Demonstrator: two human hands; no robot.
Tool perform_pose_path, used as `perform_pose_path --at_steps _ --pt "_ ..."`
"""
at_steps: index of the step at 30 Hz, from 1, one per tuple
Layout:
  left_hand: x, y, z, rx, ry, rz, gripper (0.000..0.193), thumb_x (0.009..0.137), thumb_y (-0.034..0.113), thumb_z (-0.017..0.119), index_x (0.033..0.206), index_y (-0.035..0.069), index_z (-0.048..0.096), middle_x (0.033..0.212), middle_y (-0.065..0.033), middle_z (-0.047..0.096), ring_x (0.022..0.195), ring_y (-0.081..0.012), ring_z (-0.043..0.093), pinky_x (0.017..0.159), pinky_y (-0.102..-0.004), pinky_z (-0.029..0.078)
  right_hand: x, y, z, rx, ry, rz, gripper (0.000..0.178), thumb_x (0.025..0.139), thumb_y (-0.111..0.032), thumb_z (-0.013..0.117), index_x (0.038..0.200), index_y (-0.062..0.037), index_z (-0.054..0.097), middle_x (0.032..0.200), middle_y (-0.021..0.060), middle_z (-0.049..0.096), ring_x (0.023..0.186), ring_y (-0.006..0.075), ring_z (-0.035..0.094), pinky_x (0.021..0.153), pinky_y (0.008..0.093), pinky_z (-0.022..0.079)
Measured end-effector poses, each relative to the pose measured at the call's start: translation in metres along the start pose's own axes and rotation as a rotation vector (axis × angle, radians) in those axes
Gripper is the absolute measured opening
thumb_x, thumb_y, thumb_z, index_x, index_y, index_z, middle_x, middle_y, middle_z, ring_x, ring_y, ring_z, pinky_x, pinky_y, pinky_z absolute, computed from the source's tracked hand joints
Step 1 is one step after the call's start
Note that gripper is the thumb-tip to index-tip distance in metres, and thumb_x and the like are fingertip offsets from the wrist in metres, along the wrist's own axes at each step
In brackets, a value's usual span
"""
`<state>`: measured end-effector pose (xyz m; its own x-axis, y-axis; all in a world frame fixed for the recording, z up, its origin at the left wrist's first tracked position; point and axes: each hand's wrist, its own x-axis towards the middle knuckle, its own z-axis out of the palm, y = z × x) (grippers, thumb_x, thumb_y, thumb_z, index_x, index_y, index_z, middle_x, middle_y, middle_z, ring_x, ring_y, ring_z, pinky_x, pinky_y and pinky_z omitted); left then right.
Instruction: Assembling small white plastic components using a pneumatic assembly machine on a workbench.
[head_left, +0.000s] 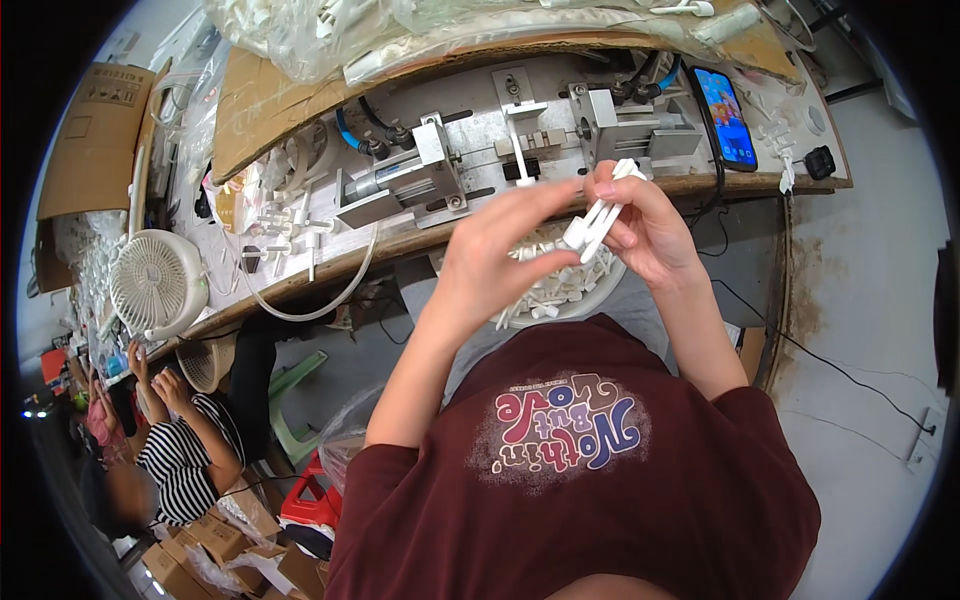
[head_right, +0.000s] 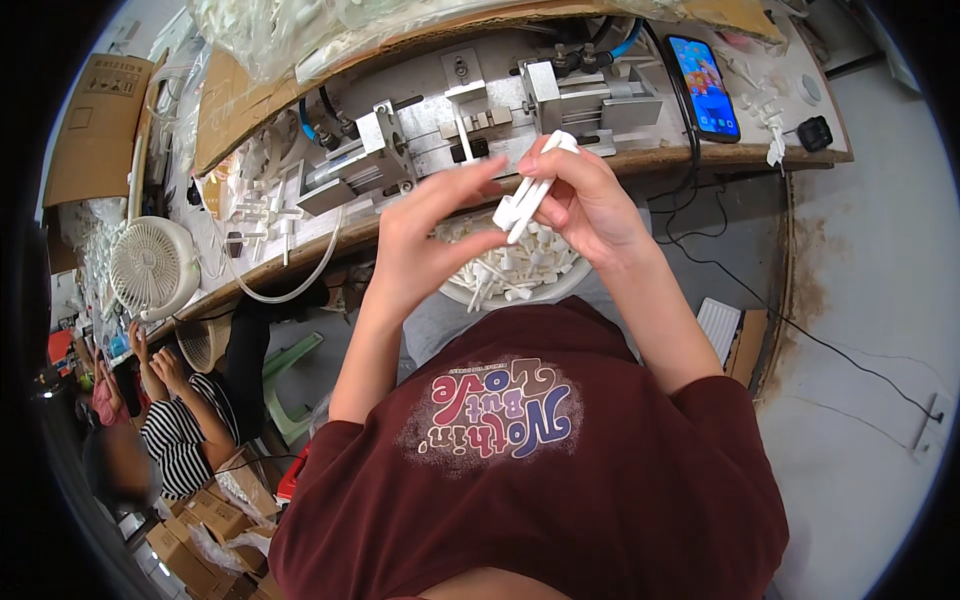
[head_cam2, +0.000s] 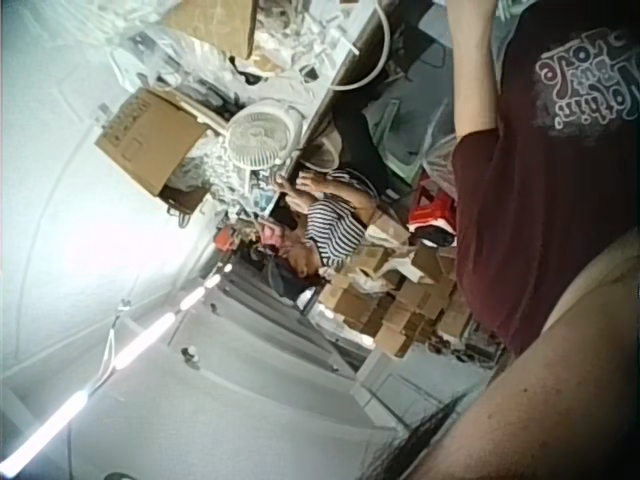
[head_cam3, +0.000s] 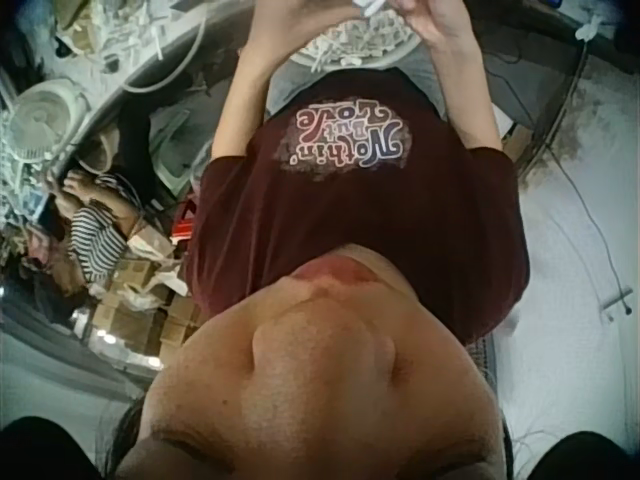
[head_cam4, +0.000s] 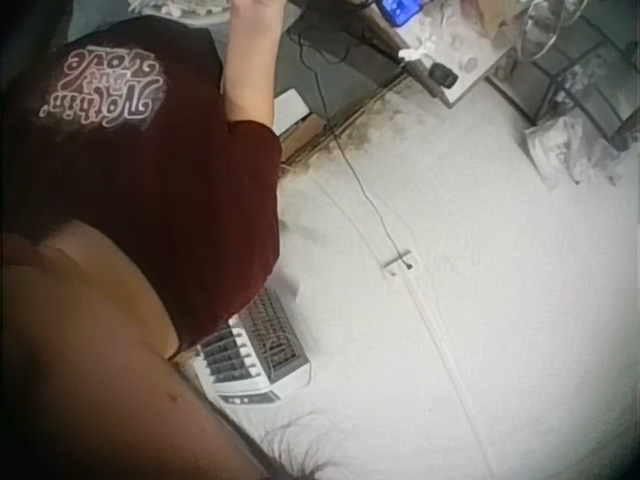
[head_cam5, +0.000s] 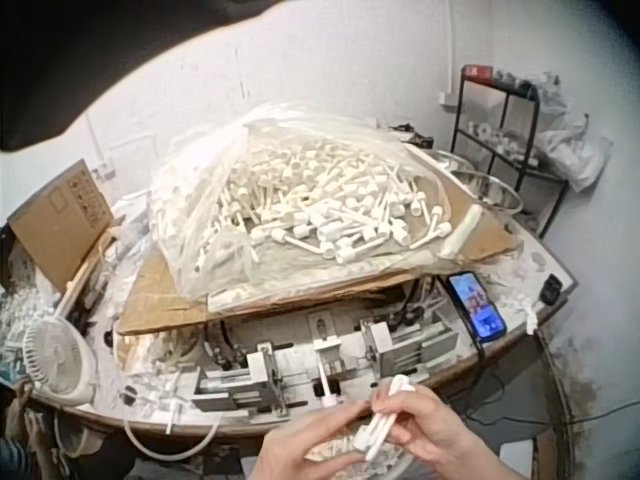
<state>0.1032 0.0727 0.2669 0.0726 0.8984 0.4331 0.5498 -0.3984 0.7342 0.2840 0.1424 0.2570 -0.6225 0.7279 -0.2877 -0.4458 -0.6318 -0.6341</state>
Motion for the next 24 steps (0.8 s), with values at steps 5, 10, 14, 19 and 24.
perform_pose_path --at_steps 5,10,14,19,24 --pt "-0.012 0.01 -0.002 -0.171 0.011 0.018 0.036 0.074 -0.001 0.077 0.109 0.004 0.071 0.105 -0.0098 0.067 0.088 -0.0193 0.068 0.074 -0.0287 0.057 -0.003 0.001 0.0 0.044 -0.044 0.029 0.009 0.089 -0.011 0.061 0.092 -0.0033 0.057 0.077 0.0033 0.059 0.046 0.0038 0.041 0.043 0.0209 0.031" --pt "-0.021 -0.003 0.003 0.078 0.156 -0.041 0.032 0.074 0.007 0.079 0.103 0.001 0.069 0.097 -0.0086 0.064 0.077 -0.0211 0.066 0.066 -0.0318 0.055 -0.007 -0.004 -0.002 -0.011 0.074 -0.079 0.014 0.086 -0.008 0.067 0.099 -0.0028 0.061 0.082 0.0072 0.065 0.053 0.0076 0.049 0.05 0.0224 0.037" --pt "-0.017 -0.026 0.013 0.476 0.151 0.096 0.025 0.077 0.012 0.078 0.099 0.003 0.071 0.111 -0.0073 0.069 0.076 -0.0198 0.068 0.065 -0.0292 0.054 -0.016 -0.005 0.01 -0.141 0.219 -0.232 0.024 0.086 -0.002 0.064 0.109 -0.0025 0.055 0.094 0.0101 0.066 0.065 0.0083 0.054 0.06 0.0227 0.044" --pt "-0.008 -0.034 0.02 0.631 0.11 0.069 0.022 0.076 0.019 0.077 0.095 0.008 0.072 0.112 -0.0019 0.071 0.06 -0.0202 0.063 0.057 -0.0286 0.05 -0.021 0.0 0.017 -0.397 0.187 -0.466 0.02 0.092 -0.001 0.059 0.11 -0.0031 0.055 0.105 0.0108 0.067 0.074 0.0066 0.054 0.068 0.0217 0.045" --pt "-0.002 -0.034 0.019 0.641 0.109 0.061 0.022 0.076 0.02 0.077 0.094 0.009 0.073 0.109 -0.0011 0.072 0.057 -0.02 0.063 0.055 -0.0283 0.05 -0.022 0.001 0.02 -0.658 0.208 -0.607 0.012 0.094 0.0 0.058 0.106 -0.0013 0.06 0.105 0.0079 0.069 0.085 0.0058 0.059 0.074 0.0226 0.048"
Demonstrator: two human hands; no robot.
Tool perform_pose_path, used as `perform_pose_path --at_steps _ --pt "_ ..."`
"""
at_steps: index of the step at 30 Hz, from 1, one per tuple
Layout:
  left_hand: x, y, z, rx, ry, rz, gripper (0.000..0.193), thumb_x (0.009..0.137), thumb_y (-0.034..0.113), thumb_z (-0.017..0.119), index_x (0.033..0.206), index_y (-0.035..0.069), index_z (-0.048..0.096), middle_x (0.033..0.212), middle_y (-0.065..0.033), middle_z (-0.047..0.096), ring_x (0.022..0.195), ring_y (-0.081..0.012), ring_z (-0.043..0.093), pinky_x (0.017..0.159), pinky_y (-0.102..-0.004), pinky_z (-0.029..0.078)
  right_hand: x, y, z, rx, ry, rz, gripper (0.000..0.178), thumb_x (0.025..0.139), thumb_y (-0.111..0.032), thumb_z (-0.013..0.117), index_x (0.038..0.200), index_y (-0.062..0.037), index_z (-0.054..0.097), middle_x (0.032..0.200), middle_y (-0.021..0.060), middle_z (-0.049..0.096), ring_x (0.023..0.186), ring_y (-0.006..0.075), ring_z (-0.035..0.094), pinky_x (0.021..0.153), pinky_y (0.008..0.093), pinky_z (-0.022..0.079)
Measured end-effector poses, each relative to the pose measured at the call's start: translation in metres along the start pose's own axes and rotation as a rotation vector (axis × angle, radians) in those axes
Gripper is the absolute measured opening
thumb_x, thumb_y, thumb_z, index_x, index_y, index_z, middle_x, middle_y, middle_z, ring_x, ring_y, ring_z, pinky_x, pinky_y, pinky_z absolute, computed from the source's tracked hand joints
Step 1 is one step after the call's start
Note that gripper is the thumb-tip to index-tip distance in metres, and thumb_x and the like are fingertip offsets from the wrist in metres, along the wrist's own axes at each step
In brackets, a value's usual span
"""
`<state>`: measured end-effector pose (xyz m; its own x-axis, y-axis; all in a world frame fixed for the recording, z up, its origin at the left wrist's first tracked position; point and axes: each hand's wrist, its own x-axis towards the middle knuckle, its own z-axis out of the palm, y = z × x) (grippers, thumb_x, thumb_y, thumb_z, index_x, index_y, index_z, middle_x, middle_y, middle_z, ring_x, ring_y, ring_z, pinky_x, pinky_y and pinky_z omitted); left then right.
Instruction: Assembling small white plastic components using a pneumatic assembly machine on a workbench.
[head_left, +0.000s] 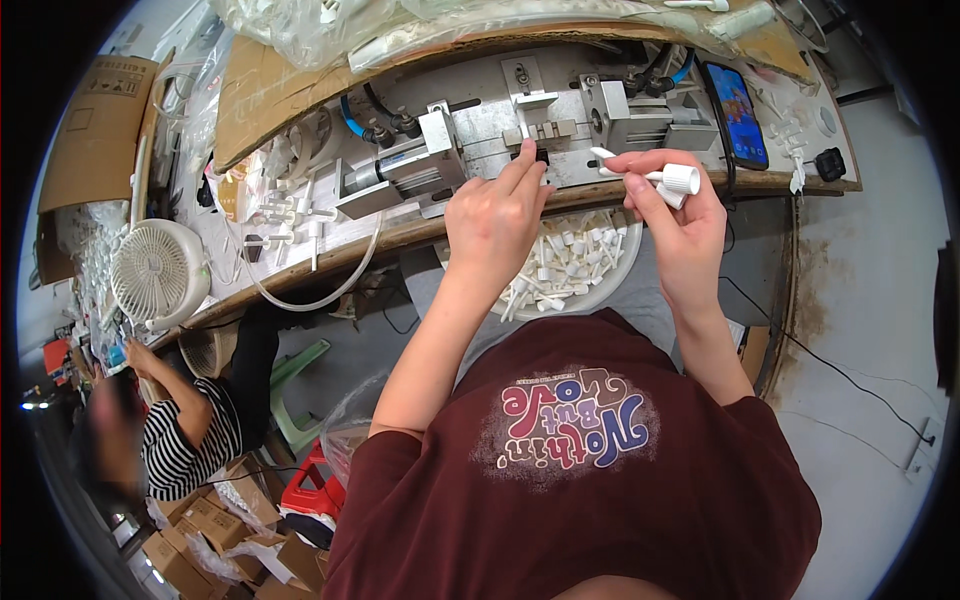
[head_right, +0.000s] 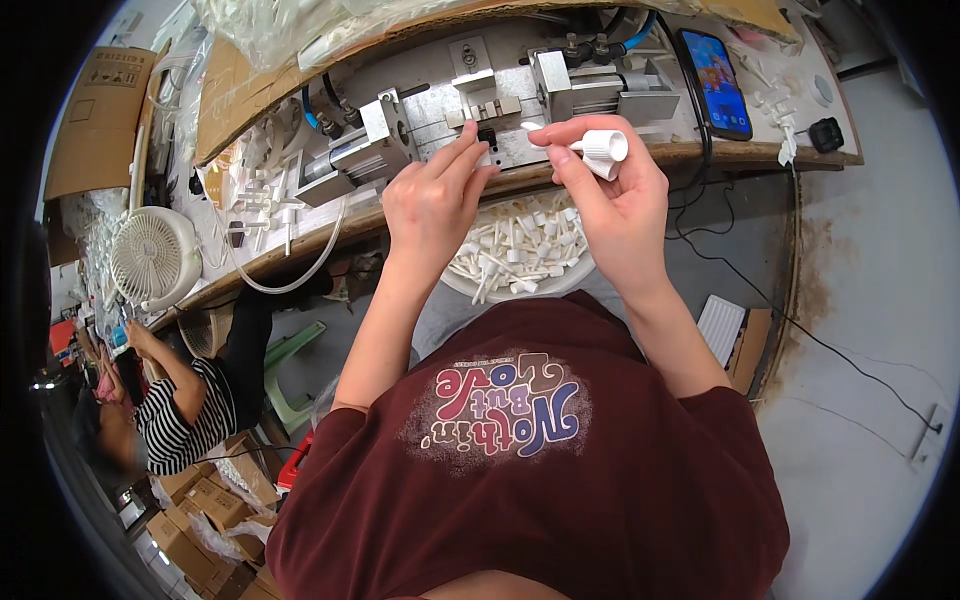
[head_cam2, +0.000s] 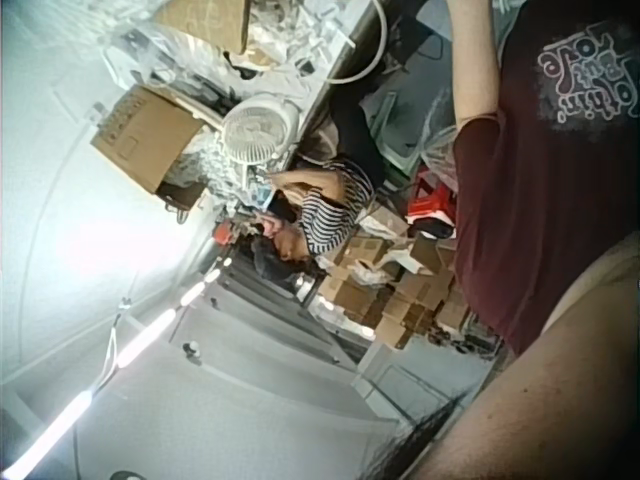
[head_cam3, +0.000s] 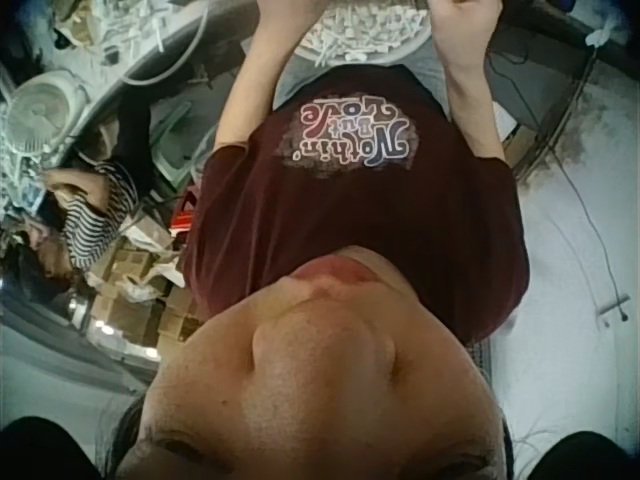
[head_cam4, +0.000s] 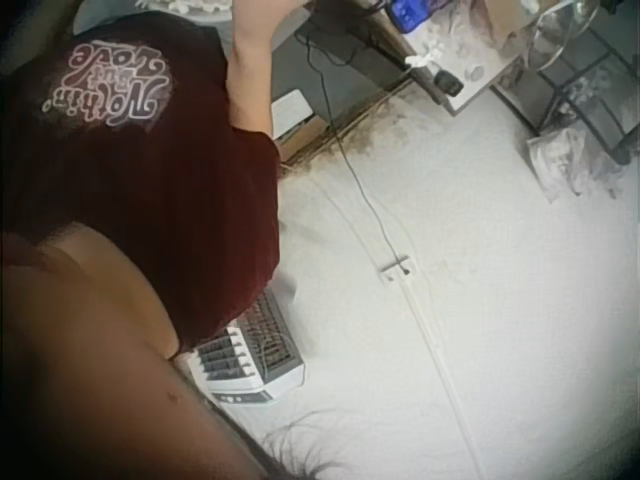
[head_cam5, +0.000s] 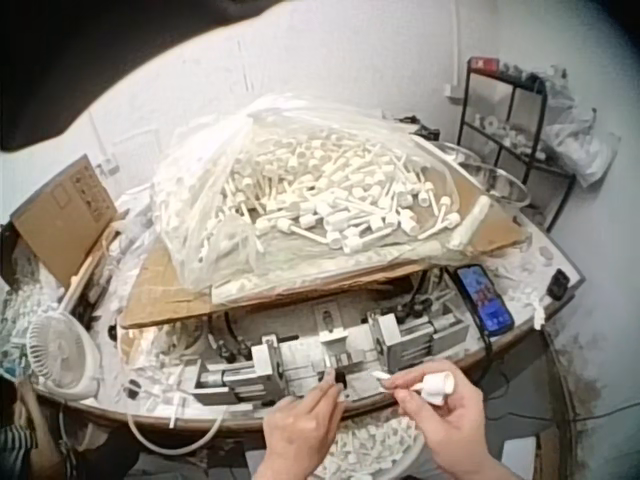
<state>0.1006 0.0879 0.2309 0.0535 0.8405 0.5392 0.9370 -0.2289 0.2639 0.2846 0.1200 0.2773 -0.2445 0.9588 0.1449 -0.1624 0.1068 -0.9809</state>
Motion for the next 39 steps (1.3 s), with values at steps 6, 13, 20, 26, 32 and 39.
perform_pose_path --at_steps 6,13,20,26,32,39 --pt "0.0 0.002 -0.005 -0.037 -0.024 -0.048 0.025 0.075 0.018 0.079 0.097 0.008 0.073 0.105 -0.0028 0.072 0.064 -0.0186 0.067 0.057 -0.0272 0.052 0.006 0.014 -0.009 -0.625 -0.037 -0.581 0.026 0.076 0.011 0.066 0.101 0.0019 0.067 0.102 0.0139 0.069 0.082 0.0224 0.067 0.074 0.0311 0.054" --pt "0.001 0.03 -0.045 -1.06 -0.155 -0.295 0.029 0.074 -0.003 0.08 0.101 -0.006 0.068 0.098 -0.011 0.069 0.081 -0.0155 0.069 0.074 -0.0285 0.059 0.009 0.026 -0.001 -0.892 -0.174 -0.932 0.036 0.068 -0.006 0.063 0.102 0.0055 0.067 0.106 0.0168 0.067 0.08 0.0282 0.066 0.067 0.0341 0.056" --pt "-0.007 0.016 -0.026 -0.377 0.017 -0.091 0.028 0.073 0.002 0.079 0.1 0.002 0.07 0.11 -0.0091 0.069 0.077 -0.0164 0.067 0.068 -0.0285 0.057 0.017 0.028 0.001 -0.793 -0.06 -0.858 0.033 0.079 0.004 0.067 0.111 0.0069 0.066 0.113 0.02 0.066 0.092 0.0294 0.069 0.077 0.0333 0.055" --pt "-0.002 0.005 -0.007 0.03 -0.031 0.015 0.024 0.075 0.015 0.076 0.098 0.008 0.073 0.111 -0.0026 0.071 0.061 -0.0198 0.062 0.06 -0.0299 0.051 0.01 0.018 0.001 -0.637 -0.108 -0.723 0.052 0.083 -0.001 0.066 0.132 0.0085 0.052 0.129 0.0239 0.057 0.115 0.0342 0.06 0.096 0.0369 0.049" --pt "0.006 0.0 -0.009 -0.01 -0.076 -0.01 0.023 0.074 0.016 0.077 0.095 0.011 0.074 0.109 -0.0005 0.072 0.057 -0.0211 0.062 0.057 -0.03 0.051 0.007 0.025 0.0 -0.549 -0.151 -0.663 0.053 0.082 0.003 0.068 0.131 0.0082 0.05 0.134 0.0268 0.052 0.118 0.034 0.058 0.097 0.0383 0.049" --pt "0.002 -0.002 -0.006 -0.037 -0.036 0.001 0.022 0.072 0.012 0.075 0.093 0.006 0.073 0.11 -0.0047 0.071 0.061 -0.0185 0.066 0.056 -0.0279 0.05 0.005 0.029 0.003 -0.486 -0.043 -0.607 0.036 0.076 0.003 0.076 0.109 0.002 0.063 0.132 0.0202 0.053 0.103 0.0261 0.065 0.075 0.0303 0.059"
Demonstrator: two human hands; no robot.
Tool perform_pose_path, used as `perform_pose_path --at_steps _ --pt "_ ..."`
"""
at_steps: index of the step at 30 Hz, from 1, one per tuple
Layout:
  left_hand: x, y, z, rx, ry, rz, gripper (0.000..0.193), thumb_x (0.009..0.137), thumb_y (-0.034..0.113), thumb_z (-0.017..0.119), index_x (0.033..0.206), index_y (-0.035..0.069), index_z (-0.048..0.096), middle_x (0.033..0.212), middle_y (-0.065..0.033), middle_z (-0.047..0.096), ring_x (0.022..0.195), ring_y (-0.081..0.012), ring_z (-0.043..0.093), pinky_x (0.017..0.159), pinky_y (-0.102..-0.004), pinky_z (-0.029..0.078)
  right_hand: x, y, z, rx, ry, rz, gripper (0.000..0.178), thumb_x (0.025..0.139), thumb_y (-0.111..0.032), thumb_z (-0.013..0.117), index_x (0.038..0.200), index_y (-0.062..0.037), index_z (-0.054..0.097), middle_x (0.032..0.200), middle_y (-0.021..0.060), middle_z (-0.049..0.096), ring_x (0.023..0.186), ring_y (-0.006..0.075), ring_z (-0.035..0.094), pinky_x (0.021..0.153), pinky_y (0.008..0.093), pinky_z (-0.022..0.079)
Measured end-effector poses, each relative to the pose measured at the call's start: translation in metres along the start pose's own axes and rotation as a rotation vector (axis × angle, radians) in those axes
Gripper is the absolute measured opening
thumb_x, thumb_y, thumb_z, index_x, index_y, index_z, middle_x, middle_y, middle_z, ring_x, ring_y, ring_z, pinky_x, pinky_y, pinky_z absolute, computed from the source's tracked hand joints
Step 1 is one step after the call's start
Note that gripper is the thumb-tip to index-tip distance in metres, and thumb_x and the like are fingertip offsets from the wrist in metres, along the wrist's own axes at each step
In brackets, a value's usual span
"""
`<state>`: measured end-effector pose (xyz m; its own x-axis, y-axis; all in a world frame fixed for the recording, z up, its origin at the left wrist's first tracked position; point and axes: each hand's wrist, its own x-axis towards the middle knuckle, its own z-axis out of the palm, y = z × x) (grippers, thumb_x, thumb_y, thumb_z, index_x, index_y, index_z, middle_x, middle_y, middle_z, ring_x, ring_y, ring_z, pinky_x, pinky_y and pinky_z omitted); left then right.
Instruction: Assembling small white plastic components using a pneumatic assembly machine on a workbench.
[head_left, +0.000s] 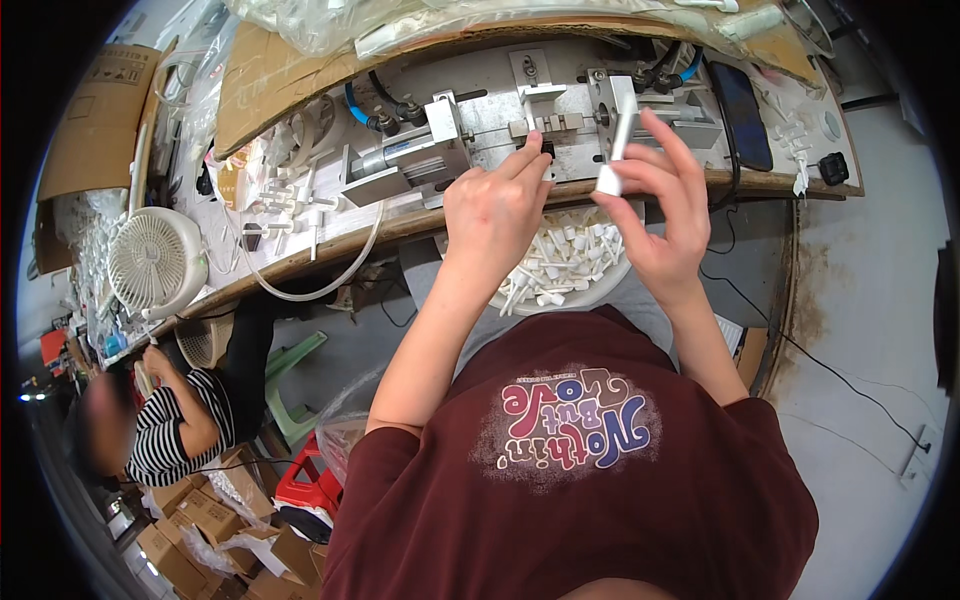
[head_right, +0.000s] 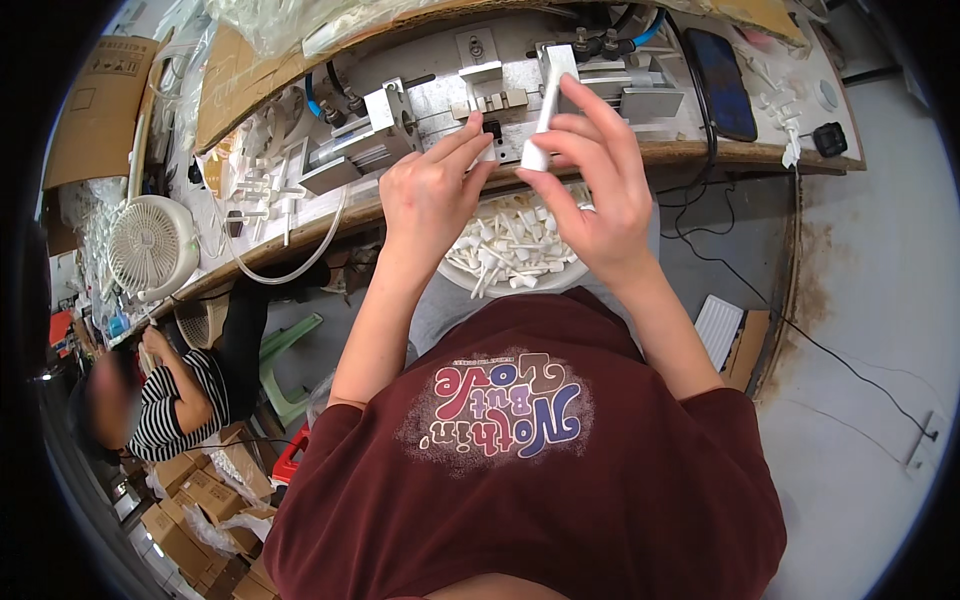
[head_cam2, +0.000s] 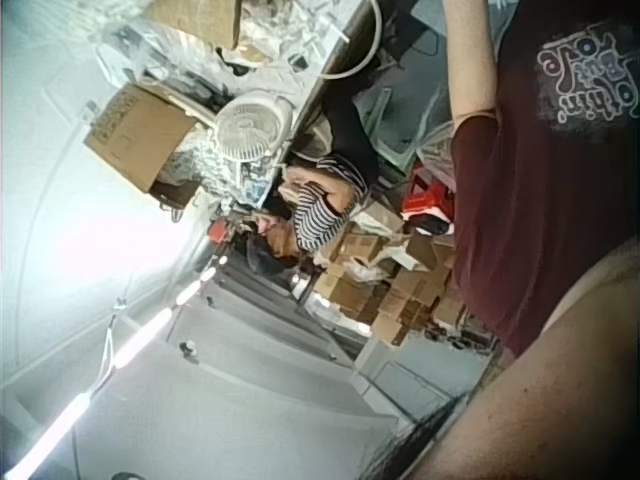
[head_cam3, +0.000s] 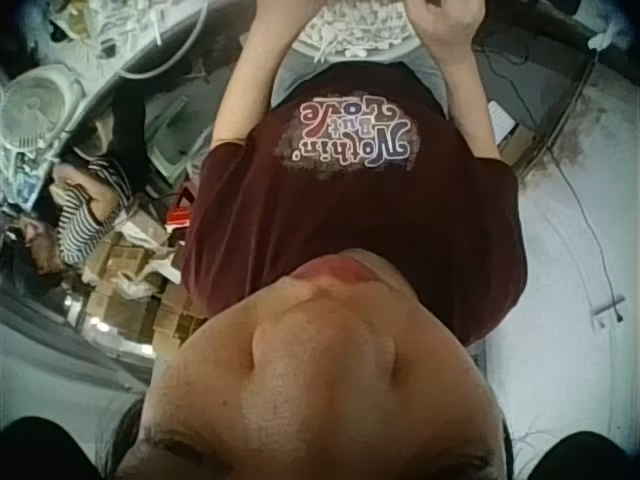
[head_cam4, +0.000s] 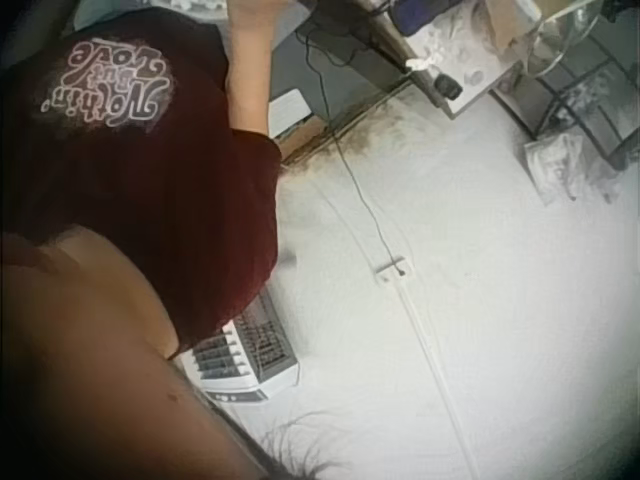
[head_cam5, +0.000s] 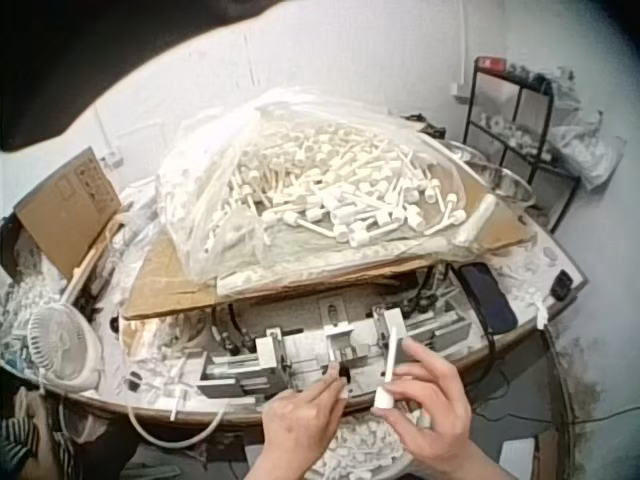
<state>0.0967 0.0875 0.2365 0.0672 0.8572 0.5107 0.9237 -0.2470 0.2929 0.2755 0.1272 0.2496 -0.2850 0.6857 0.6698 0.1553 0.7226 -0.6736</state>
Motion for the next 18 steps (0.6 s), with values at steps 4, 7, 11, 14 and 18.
perform_pose_path --at_steps 4,7,11,14,18 --pt "-0.001 -0.002 -0.002 -0.031 0.005 0.0 0.022 0.073 0.015 0.076 0.094 0.009 0.074 0.109 -0.0024 0.072 0.061 -0.0209 0.065 0.058 -0.0296 0.052 0.006 0.003 0.003 -0.177 -0.128 -0.073 0.027 0.076 -0.001 0.075 0.101 -0.0005 0.066 0.121 0.0133 0.061 0.096 0.0245 0.066 0.075 0.0317 0.058" --pt "-0.009 -0.001 -0.014 -0.18 -0.095 -0.033 0.022 0.075 0.017 0.077 0.096 0.011 0.074 0.108 -0.0024 0.072 0.063 -0.0219 0.066 0.059 -0.0306 0.053 0.009 0.009 0.009 -0.268 -0.223 -0.146 0.027 0.075 -0.004 0.073 0.102 -0.002 0.066 0.117 0.0108 0.065 0.089 0.0246 0.067 0.072 0.0331 0.055" --pt "-0.042 0.006 -0.022 -0.375 -0.262 0.006 0.024 0.075 0.018 0.078 0.097 0.011 0.073 0.106 -0.0034 0.072 0.066 -0.022 0.067 0.06 -0.0315 0.054 0.007 0.013 0.019 -0.432 -0.354 -0.267 0.027 0.069 -0.006 0.068 0.096 -0.0032 0.065 0.119 0.0111 0.067 0.069 0.0184 0.066 0.062 0.0287 0.051" --pt "-0.065 0.013 -0.012 -0.429 -0.354 -0.049 0.028 0.075 0.021 0.079 0.1 0.011 0.073 0.103 -0.003 0.071 0.068 -0.0224 0.068 0.06 -0.0321 0.054 0.004 0.015 0.03 -0.568 -0.406 -0.28 0.015 0.071 -0.009 0.063 0.085 -0.0045 0.061 0.118 0.0123 0.068 0.056 0.0157 0.062 0.056 0.0266 0.048" --pt "-0.076 0.016 -0.005 -0.42 -0.339 -0.063 0.034 0.075 0.024 0.079 0.105 0.011 0.071 0.101 -0.0033 0.071 0.07 -0.0236 0.068 0.061 -0.0331 0.055 0.013 0.014 0.037 -0.651 -0.469 -0.218 0.02 0.074 -0.009 0.071 0.093 -0.0061 0.064 0.119 0.0067 0.068 0.053 0.0205 0.058 0.055 0.0294 0.049"
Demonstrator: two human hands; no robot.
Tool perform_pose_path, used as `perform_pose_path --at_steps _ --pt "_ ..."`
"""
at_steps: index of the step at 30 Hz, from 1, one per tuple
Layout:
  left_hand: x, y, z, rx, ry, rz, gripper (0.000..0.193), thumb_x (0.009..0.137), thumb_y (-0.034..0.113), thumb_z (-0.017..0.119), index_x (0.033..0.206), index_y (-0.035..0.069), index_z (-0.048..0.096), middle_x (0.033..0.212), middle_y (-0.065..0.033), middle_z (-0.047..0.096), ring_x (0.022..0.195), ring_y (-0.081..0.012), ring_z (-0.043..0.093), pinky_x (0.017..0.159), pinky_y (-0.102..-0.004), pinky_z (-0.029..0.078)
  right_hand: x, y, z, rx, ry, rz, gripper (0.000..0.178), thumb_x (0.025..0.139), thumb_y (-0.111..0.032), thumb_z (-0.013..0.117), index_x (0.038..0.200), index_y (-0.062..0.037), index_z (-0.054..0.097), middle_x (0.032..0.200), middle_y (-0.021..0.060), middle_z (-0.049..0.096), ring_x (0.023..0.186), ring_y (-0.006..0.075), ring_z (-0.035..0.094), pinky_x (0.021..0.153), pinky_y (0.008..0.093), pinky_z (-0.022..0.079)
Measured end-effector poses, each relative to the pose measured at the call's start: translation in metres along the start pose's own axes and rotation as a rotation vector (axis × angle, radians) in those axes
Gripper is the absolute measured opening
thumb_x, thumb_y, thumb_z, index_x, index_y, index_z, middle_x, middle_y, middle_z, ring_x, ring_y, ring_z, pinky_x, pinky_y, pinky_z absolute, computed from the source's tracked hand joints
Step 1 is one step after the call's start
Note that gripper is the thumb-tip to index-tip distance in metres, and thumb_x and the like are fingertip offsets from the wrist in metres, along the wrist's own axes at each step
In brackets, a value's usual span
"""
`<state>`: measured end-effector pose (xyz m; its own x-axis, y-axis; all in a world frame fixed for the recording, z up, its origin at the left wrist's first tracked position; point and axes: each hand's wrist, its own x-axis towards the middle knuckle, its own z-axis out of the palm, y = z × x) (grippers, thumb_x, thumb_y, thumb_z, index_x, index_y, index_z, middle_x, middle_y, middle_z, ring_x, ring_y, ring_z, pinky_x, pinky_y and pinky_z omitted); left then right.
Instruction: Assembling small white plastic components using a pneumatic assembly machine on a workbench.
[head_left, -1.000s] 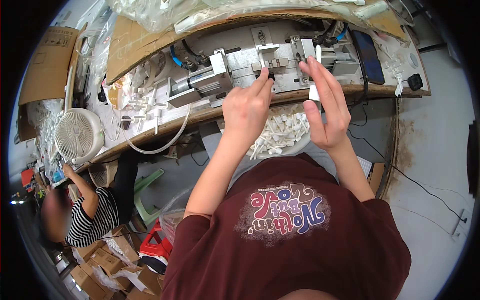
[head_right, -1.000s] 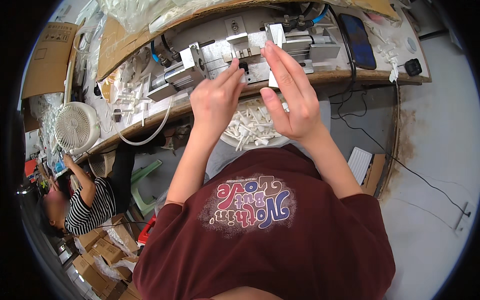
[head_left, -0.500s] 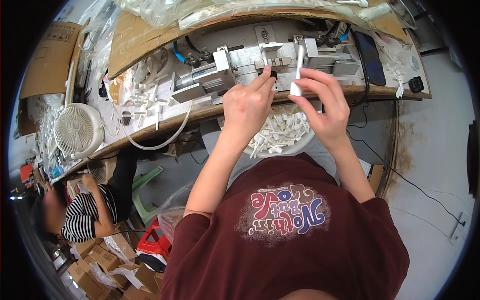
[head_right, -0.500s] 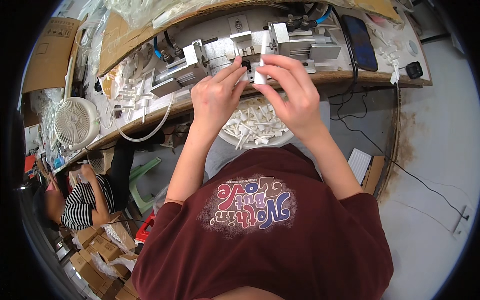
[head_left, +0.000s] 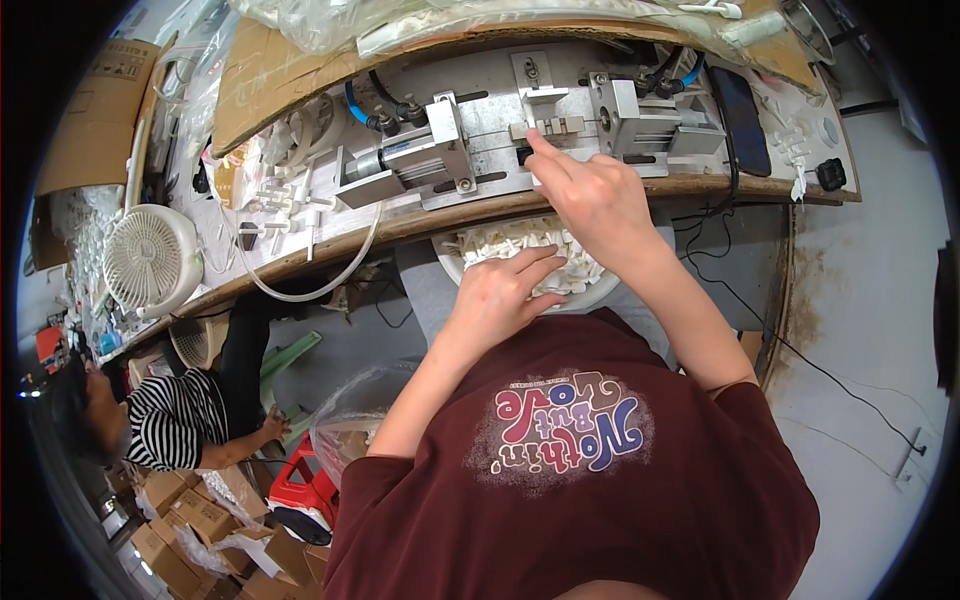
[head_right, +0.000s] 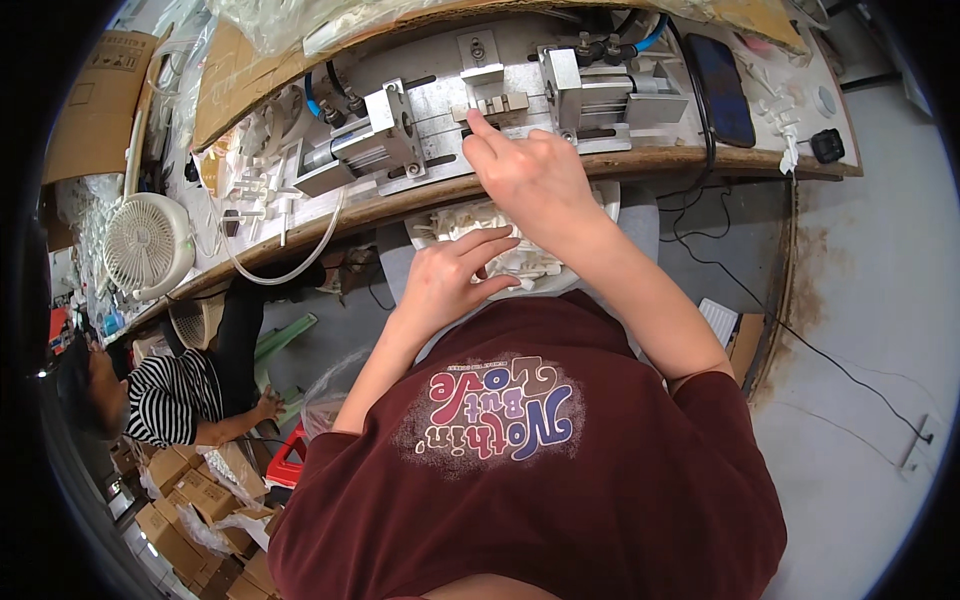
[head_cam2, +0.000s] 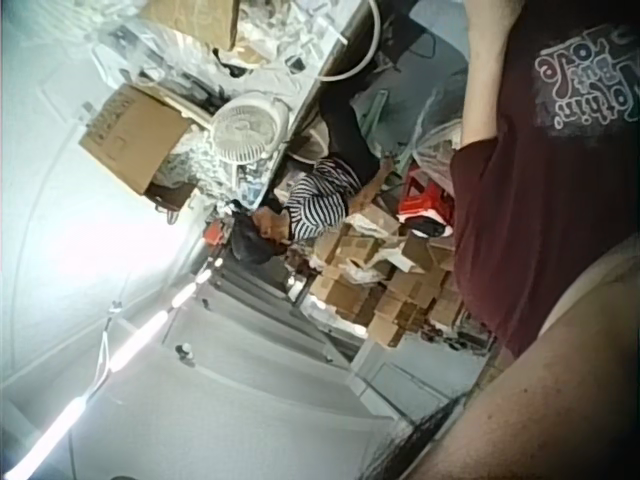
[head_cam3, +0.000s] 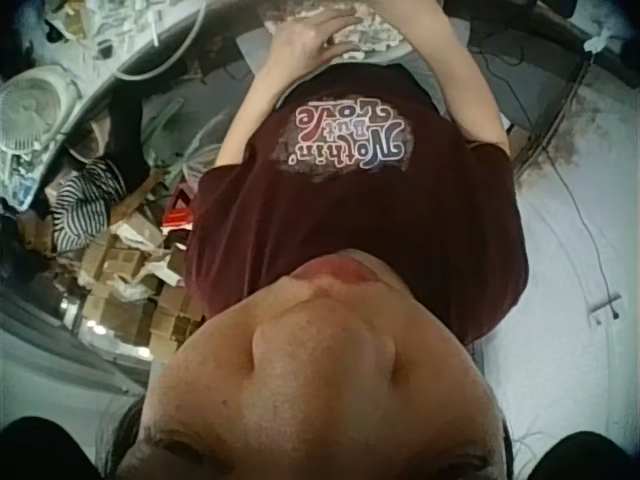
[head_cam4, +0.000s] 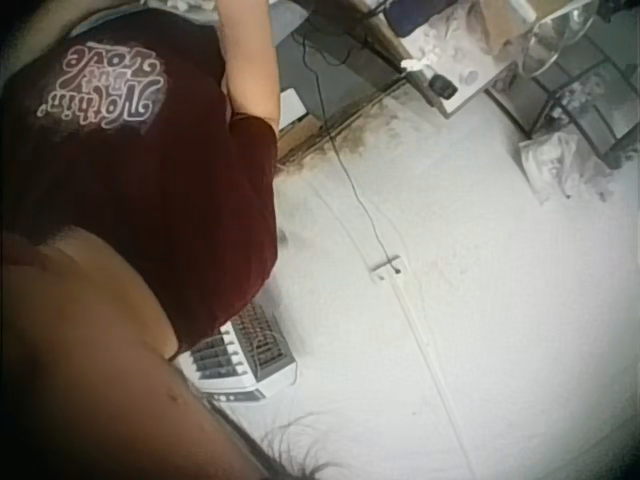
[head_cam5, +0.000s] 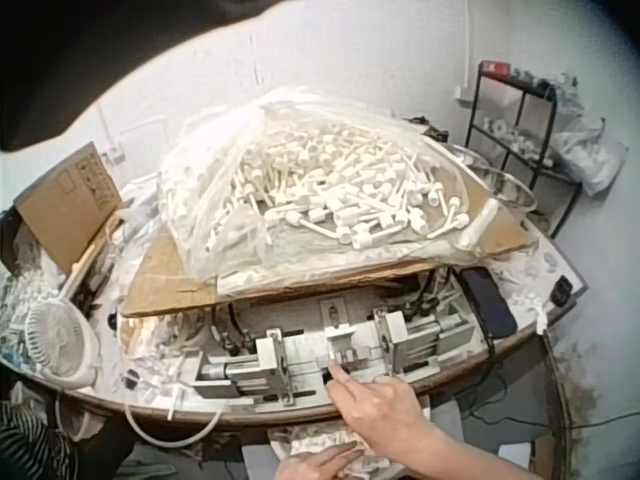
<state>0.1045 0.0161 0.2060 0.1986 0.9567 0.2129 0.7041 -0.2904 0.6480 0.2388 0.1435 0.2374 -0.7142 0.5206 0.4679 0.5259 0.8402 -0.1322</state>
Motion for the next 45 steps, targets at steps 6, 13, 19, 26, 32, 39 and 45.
perform_pose_path --at_steps 6,13,19,26,32,39,45 --pt "-0.006 -0.011 0.014 -0.005 -0.014 0.028 0.036 0.077 0.027 0.076 0.109 0.011 0.069 0.098 -0.0047 0.07 0.071 -0.0249 0.068 0.062 -0.0341 0.055 0.005 0.002 -0.001 0.045 -0.058 0.013 0.014 0.077 -0.008 0.068 0.09 -0.004 0.063 0.115 0.0097 0.069 0.055 0.0236 0.063 0.053 0.0315 0.051" --pt "-0.019 -0.004 0.023 0.007 -0.021 0.026 0.046 0.081 0.022 0.075 0.125 0.013 0.062 0.092 -0.0056 0.069 0.065 -0.0223 0.066 0.057 -0.034 0.053 0.0 0.001 0.001 0.022 -0.053 0.036 0.016 0.077 -0.008 0.069 0.091 -0.005 0.064 0.119 0.0066 0.068 0.06 0.0239 0.066 0.056 0.0316 0.053" --pt "-0.04 -0.001 0.026 -0.01 -0.011 -0.06 0.056 0.081 0.019 0.074 0.134 0.016 0.056 0.09 -0.0056 0.067 0.058 -0.023 0.063 0.054 -0.0352 0.051 -0.017 0.002 -0.01 0.363 0.0 0.061 0.023 0.074 -0.014 0.074 0.095 -0.0087 0.067 0.121 0.0022 0.066 0.083 0.0211 0.069 0.071 0.0322 0.055" --pt "-0.055 -0.008 0.033 -0.024 0.072 -0.128 0.057 0.08 0.012 0.075 0.134 0.011 0.056 0.096 -0.0051 0.069 0.054 -0.0156 0.062 0.053 -0.0306 0.05 -0.069 0.012 -0.007 0.486 0.151 0.089 0.026 0.081 -0.022 0.076 0.1 -0.0065 0.07 0.105 0.0075 0.071 0.078 0.0203 0.067 0.065 0.0284 0.051" --pt "-0.07 -0.014 0.042 -0.025 0.102 -0.218 0.061 0.081 0.006 0.072 0.139 0.01 0.051 0.105 -0.0067 0.071 0.062 -0.016 0.064 0.058 -0.03 0.052 -0.111 0.066 -0.026 0.579 0.556 0.794 0.013 0.092 -0.014 0.066 0.092 -0.0025 0.07 0.079 0.003 0.071 0.061 0.0037 0.058 0.052 0.019 0.041" --pt "-0.112 -0.039 0.059 0.151 0.219 -0.391 0.052 0.08 0.01 0.072 0.128 0.002 0.053 0.116 -0.0147 0.061 0.108 -0.0313 0.056 0.093 -0.0395 0.044 -0.155 0.043 0.0 0.579 0.332 0.752 0.015 0.093 -0.012 0.064 0.085 -0.0005 0.067 0.072 0.0032 0.068 0.056 0.0067 0.053 0.052 0.0222 0.042" --pt "-0.147 -0.038 0.064 0.051 0.029 -0.638 0.052 0.072 0.019 0.081 0.115 0.004 0.055 0.104 -0.0112 0.059 0.1 -0.0281 0.057 0.088 -0.0386 0.046 -0.185 -0.015 0.033 0.673 -0.131 0.537 0.015 0.086 -0.011 0.071 0.078 0.0007 0.066 0.065 0.0076 0.062 0.053 0.0097 0.052 0.05 0.0248 0.04"
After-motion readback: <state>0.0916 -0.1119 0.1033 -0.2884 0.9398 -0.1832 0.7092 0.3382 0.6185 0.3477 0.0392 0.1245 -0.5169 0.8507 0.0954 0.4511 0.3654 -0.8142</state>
